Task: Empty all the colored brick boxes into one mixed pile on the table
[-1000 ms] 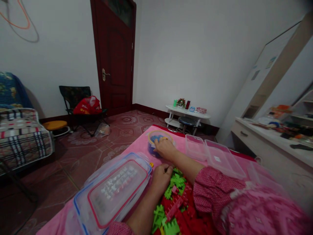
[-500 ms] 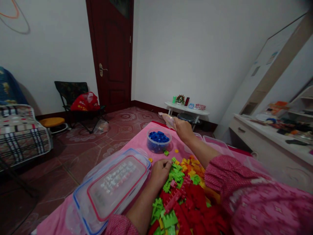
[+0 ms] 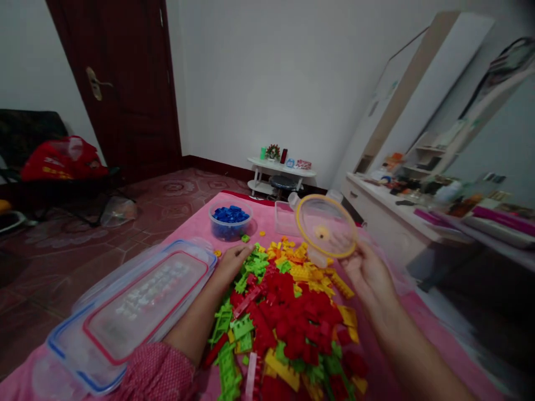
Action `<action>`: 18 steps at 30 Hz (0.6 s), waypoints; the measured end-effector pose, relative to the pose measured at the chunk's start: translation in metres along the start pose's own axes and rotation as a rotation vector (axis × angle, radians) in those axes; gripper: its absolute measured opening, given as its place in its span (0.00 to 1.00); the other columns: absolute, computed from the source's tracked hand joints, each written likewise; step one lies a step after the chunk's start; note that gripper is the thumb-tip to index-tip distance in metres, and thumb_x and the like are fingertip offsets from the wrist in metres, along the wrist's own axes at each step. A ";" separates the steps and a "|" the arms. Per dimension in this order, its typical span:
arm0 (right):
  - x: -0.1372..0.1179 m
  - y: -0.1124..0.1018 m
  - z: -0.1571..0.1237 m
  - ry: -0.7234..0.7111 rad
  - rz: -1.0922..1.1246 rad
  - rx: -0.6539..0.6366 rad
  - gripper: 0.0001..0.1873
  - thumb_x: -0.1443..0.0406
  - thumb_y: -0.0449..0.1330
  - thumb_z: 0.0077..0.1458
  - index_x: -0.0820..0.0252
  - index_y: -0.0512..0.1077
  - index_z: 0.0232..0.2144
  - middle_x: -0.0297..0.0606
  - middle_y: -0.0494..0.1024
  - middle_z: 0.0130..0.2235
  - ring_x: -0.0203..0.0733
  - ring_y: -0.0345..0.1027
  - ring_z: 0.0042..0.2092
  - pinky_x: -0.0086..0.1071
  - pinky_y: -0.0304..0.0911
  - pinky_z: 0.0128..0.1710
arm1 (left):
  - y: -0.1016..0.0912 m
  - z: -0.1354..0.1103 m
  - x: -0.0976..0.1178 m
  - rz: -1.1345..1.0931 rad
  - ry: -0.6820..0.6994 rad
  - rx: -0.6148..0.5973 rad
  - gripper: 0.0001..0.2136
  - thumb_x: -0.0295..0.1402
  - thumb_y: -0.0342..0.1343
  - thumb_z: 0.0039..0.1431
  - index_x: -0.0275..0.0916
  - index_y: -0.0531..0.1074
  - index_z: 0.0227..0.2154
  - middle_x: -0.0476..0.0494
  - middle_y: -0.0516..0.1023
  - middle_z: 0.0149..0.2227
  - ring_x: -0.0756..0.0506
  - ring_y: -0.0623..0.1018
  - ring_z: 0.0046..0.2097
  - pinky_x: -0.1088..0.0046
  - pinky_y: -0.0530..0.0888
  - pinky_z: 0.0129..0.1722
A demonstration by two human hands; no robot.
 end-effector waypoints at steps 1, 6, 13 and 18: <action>0.008 -0.013 -0.008 0.049 0.065 0.010 0.09 0.71 0.52 0.52 0.64 0.72 0.33 0.40 0.80 0.31 0.37 0.76 0.34 0.27 0.72 0.34 | 0.001 -0.002 0.005 -0.035 -0.014 -0.057 0.23 0.51 0.52 0.51 0.38 0.78 0.40 0.42 0.79 0.43 0.40 0.75 0.46 0.67 0.68 0.48; 0.039 -0.049 -0.022 0.121 0.167 0.051 0.11 0.70 0.54 0.51 0.63 0.73 0.37 0.37 0.80 0.33 0.36 0.76 0.36 0.28 0.72 0.37 | 0.015 -0.019 0.037 0.120 0.046 -0.260 0.25 0.53 0.49 0.54 0.39 0.76 0.43 0.42 0.76 0.49 0.38 0.72 0.52 0.63 0.65 0.54; 0.046 -0.058 -0.026 0.152 0.183 0.149 0.11 0.69 0.56 0.50 0.62 0.74 0.37 0.37 0.80 0.34 0.36 0.76 0.33 0.27 0.73 0.32 | 0.042 -0.050 0.087 0.425 0.265 -0.301 0.25 0.49 0.52 0.55 0.40 0.72 0.51 0.40 0.70 0.56 0.39 0.69 0.56 0.64 0.62 0.57; 0.044 -0.062 -0.027 0.169 0.191 0.185 0.12 0.70 0.54 0.50 0.60 0.75 0.35 0.36 0.80 0.34 0.36 0.76 0.32 0.26 0.73 0.29 | 0.030 -0.042 0.134 0.587 0.439 -0.343 0.22 0.46 0.54 0.54 0.41 0.73 0.49 0.41 0.75 0.51 0.40 0.72 0.52 0.65 0.65 0.54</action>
Point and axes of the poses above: each hand's wrist, its own z-axis towards the middle knuckle, its own y-axis out of the palm, x = y × z, the point moved 5 cm from there along z, towards the middle knuckle
